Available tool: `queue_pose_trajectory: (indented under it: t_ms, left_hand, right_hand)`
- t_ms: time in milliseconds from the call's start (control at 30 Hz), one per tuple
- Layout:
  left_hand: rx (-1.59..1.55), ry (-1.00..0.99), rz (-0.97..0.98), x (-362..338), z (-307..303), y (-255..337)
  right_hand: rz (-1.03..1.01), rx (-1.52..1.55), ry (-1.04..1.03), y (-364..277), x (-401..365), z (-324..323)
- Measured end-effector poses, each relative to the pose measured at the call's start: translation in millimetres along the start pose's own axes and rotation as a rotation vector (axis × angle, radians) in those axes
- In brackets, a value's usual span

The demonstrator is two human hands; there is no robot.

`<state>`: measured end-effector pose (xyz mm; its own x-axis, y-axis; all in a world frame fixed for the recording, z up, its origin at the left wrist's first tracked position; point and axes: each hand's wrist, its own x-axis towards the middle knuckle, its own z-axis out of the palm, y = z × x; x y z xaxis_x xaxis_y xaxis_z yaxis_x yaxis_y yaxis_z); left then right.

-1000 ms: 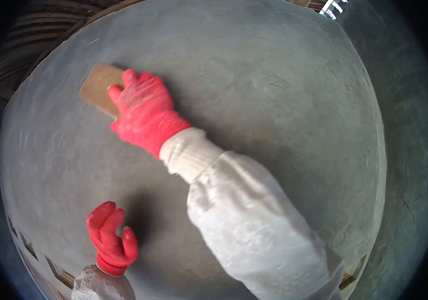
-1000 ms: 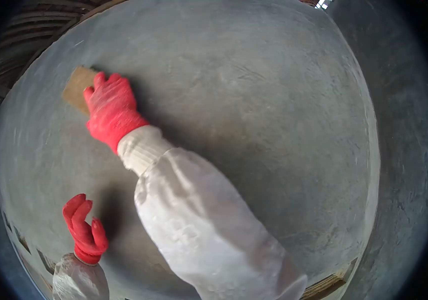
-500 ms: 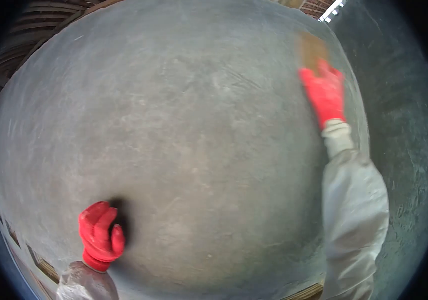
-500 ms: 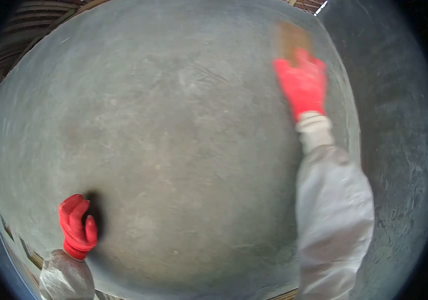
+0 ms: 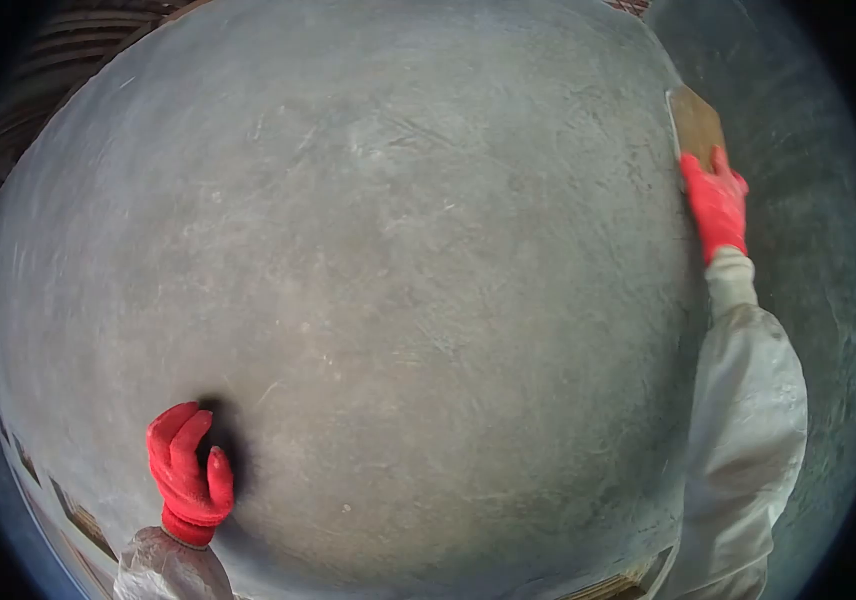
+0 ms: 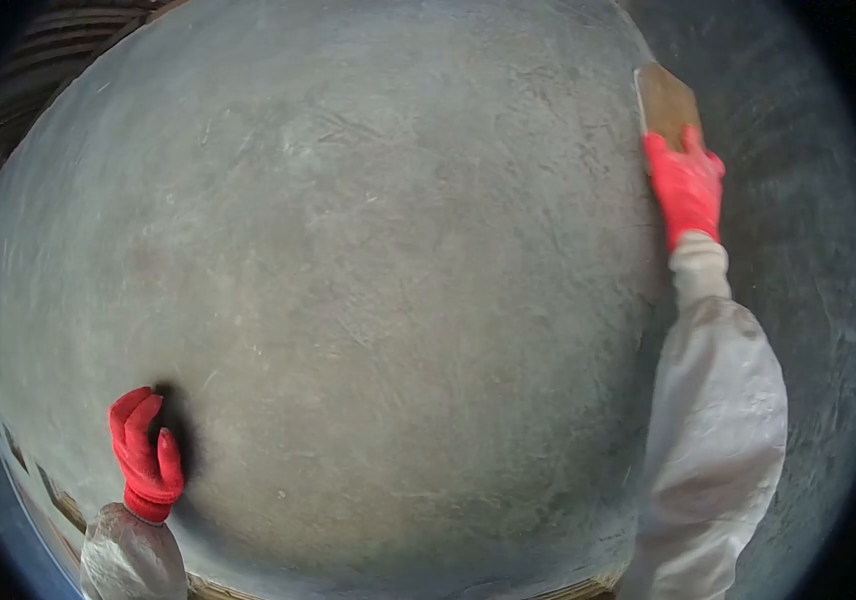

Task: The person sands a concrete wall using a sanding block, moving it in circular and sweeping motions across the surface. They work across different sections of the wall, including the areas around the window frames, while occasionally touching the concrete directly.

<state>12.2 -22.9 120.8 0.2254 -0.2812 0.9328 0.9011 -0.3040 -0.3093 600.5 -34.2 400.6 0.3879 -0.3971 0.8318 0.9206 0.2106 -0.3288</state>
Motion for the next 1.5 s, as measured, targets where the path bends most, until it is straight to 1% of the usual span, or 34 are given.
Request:
queue_pose_trajectory:
  t_ms: [33,67,133,167,200,233,267,300,367,400,467,533,567,600,633,667,700,767,833,867,900,933,967,1000,1033,1100,1133,1200,1233,1300,1333,1400,1467,1500]
  left_hand:
    - [0.009,-0.017,0.014,4,-2,1]
    - [0.014,-0.035,0.024,6,-4,0]
    - [0.025,-0.042,0.026,7,-3,-2]
    - [0.031,-0.042,0.027,5,-4,-2]
    - [0.026,-0.055,0.031,5,-3,-2]
    - [0.026,-0.049,0.029,5,-2,-2]
    - [0.027,-0.044,0.027,4,-1,-1]
    - [0.025,-0.055,0.038,3,1,-1]
    - [0.034,-0.017,0.023,1,1,-4]
    - [0.032,-0.021,0.033,1,0,-5]
    - [0.004,-0.011,0.015,-1,1,-5]
    - [-0.015,-0.017,0.018,-2,2,-4]
    - [-0.024,-0.015,0.030,-2,1,-5]
    - [-0.036,-0.015,0.020,-4,2,-7]
    - [-0.037,-0.020,0.037,-4,3,-9]
    - [-0.039,-0.023,0.051,-5,2,-10]
    - [-0.047,-0.025,0.038,-4,0,-10]
    - [-0.041,-0.031,0.072,-2,0,-9]
    - [-0.051,-0.029,0.070,-4,1,-10]
    - [-0.040,-0.028,0.073,-4,2,-10]
    - [-0.054,-0.029,0.076,-6,3,-10]
    - [-0.044,-0.017,0.052,-9,4,-11]
    - [-0.032,-0.007,0.035,-11,4,-13]
    - [-0.011,-0.010,0.045,-12,5,-14]
    - [-0.022,-0.015,0.065,-12,5,-15]
    - [-0.015,-0.007,0.008,-16,5,-16]
    - [-0.029,-0.001,0.011,-17,6,-17]
    - [-0.029,-0.020,0.038,-17,6,-20]
    - [-0.018,-0.035,0.075,-16,6,-21]
    - [-0.026,-0.030,0.070,-14,5,-20]
    - [-0.028,-0.036,0.079,-15,5,-20]
    - [-0.021,-0.040,0.082,-14,4,-20]
    - [-0.023,-0.044,0.098,-12,3,-19]
    - [-0.012,-0.042,0.092,-12,3,-19]
  right_hand:
    - [0.123,0.034,-0.034,14,8,2]
    - [0.117,0.031,-0.045,-1,3,-1]
    - [-0.120,0.022,0.019,-46,-28,-8]
    - [-0.252,0.244,0.041,-73,-46,-1]
    - [-0.313,0.312,-0.047,-122,-74,-13]
    - [-0.537,0.237,0.112,-159,-98,-13]
    - [-0.589,0.388,-0.036,-196,-123,-18]
    - [-0.620,0.263,-0.239,-229,-148,-25]
    - [-0.789,0.347,-0.464,-265,-185,-39]
    - [-0.778,0.345,-0.462,-261,-184,-38]
    - [-0.748,0.323,-0.361,-242,-176,-32]
    - [-0.640,0.274,-0.179,-190,-147,-31]
    - [-0.590,0.284,-0.041,-157,-128,-18]
    - [-0.452,0.153,0.000,-128,-112,-17]
    - [-0.251,0.106,0.036,-91,-96,-6]
    - [-0.037,0.029,0.000,-67,-81,-9]
    - [-0.049,0.023,-0.007,-67,-79,-10]
    - [0.126,-0.006,0.001,-67,-77,-20]
    - [-0.189,0.138,-0.075,-125,-120,-32]
    - [-0.485,0.297,0.048,-142,-144,-18]
    - [-0.691,0.247,0.091,-173,-169,-20]
    - [-0.677,0.297,-0.061,-200,-194,-32]
    - [-0.671,0.325,-0.163,-218,-212,-38]
    - [-0.662,0.354,-0.258,-223,-219,-42]
    - [-0.643,0.342,-0.252,-212,-214,-43]
    - [-0.663,0.316,-0.182,-180,-192,-45]
    - [-0.674,0.279,-0.066,-148,-181,-41]
    - [-0.509,0.229,-0.014,-82,-151,-37]
    - [-0.305,0.088,-0.042,-56,-139,-44]
    - [0.115,0.034,-0.092,-38,-118,-55]
    - [0.119,0.035,-0.102,-37,-122,-50]
    - [0.036,-0.025,-0.061,-57,-131,-50]
    - [-0.315,0.130,-0.046,-101,-166,-50]
    - [-0.534,0.149,0.051,-123,-185,-40]
